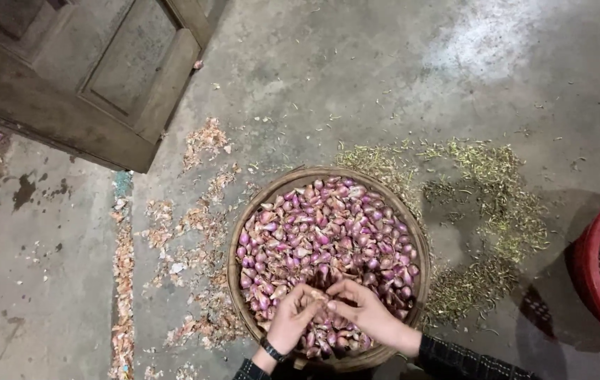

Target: Sorting and cleaning shallots in a large basket by hand

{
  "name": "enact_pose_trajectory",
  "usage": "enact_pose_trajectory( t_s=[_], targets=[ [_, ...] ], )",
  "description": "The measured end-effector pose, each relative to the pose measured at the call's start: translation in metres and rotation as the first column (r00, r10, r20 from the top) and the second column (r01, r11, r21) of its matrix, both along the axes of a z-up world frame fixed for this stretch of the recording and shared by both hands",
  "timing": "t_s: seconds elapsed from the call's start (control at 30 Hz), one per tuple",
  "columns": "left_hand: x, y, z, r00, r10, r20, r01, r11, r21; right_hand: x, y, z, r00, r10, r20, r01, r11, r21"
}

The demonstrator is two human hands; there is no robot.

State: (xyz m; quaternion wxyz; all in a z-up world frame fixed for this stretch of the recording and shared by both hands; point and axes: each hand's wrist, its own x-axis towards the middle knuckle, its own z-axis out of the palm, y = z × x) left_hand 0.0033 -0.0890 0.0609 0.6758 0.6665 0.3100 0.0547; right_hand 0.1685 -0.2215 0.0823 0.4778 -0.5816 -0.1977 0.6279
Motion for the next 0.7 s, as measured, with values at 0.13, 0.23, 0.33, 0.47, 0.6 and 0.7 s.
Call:
enact_pose_trajectory(
  t_s=[0.13, 0.23, 0.33, 0.47, 0.6, 0.7],
  targets=[
    [-0.005, -0.009, 0.0, 0.994, 0.107, -0.011, -0.107, 0.978, -0.182, 0.001, -0.004, 0.009, 0.998, -0.037, -0.05, 0.036, 0.999, -0.021],
    [-0.001, -0.015, 0.015, 0.987, 0.13, -0.093, -0.138, 0.986, -0.091, 0.001, -0.005, 0.01, 0.999, -0.012, -0.039, 0.01, 0.998, -0.068],
    [0.005, -0.024, 0.027, 0.979, 0.159, -0.13, -0.131, 0.972, 0.196, -0.005, -0.01, -0.004, 0.998, -0.057, -0.027, 0.055, 0.996, -0.075],
    [0.009, -0.032, 0.046, 0.995, 0.079, 0.064, -0.098, 0.922, 0.374, 0.002, -0.012, -0.011, 0.978, -0.132, -0.159, 0.131, 0.991, -0.02],
    [0.008, -0.039, 0.064, 0.992, 0.126, 0.007, -0.123, 0.954, 0.274, -0.008, -0.018, -0.01, 0.962, -0.202, -0.185, 0.201, 0.979, -0.026],
    [0.006, -0.041, 0.054, 0.986, 0.153, 0.064, -0.159, 0.981, 0.111, -0.009, -0.018, -0.008, 0.987, -0.149, -0.051, 0.15, 0.988, 0.019]
  ],
)
